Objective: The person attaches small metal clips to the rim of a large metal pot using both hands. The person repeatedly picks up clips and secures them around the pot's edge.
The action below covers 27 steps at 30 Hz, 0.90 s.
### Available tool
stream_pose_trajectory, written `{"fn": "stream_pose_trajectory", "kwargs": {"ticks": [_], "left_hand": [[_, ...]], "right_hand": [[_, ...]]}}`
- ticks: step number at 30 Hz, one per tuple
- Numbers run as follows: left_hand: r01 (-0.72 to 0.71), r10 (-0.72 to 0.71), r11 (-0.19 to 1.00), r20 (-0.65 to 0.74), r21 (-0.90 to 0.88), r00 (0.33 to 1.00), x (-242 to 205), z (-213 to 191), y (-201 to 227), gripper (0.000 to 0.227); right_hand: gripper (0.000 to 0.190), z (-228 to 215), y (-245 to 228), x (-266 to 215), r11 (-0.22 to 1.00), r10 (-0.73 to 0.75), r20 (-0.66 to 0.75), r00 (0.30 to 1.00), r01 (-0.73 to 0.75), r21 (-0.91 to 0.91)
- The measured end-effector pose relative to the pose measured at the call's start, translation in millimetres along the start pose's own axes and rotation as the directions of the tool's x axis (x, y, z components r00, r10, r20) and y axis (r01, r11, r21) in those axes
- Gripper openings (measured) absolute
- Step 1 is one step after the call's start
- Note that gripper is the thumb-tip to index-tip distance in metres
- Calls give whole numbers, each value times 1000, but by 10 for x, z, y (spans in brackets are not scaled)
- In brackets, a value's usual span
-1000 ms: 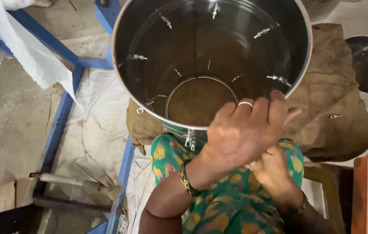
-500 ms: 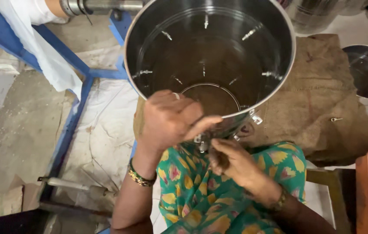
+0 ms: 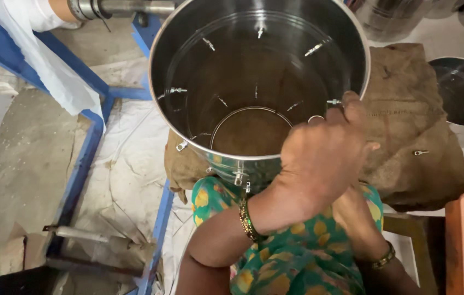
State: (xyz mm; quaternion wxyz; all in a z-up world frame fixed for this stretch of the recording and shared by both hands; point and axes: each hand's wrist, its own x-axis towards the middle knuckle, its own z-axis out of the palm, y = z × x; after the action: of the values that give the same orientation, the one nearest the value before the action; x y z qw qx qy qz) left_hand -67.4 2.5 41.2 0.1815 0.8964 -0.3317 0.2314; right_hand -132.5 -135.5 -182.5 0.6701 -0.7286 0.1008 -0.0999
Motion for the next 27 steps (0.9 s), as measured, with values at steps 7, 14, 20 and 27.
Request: {"fn": "stream_pose_trajectory", "kwargs": {"ticks": [7,14,20,27], "left_hand": [[-27,43,995,-172,94,984,-128,164,-55,44],[-55,85,989,-221,140,972,-146,190,-75,18],[-121,154,982,-244,145,958,-162,207,-151,23],[-462,459,887,-136,10,878,-390,-223,-915,44]], "right_hand": [[53,-32,323,-248,569,-294,135,946,287,-771],[44,115,164,-311,976,110,-131,985,-82,204],[37,177,-118,-226,984,-20,-55,998,10,-178],[35,532,-400,-302,751,236,461,856,-461,472]]}}
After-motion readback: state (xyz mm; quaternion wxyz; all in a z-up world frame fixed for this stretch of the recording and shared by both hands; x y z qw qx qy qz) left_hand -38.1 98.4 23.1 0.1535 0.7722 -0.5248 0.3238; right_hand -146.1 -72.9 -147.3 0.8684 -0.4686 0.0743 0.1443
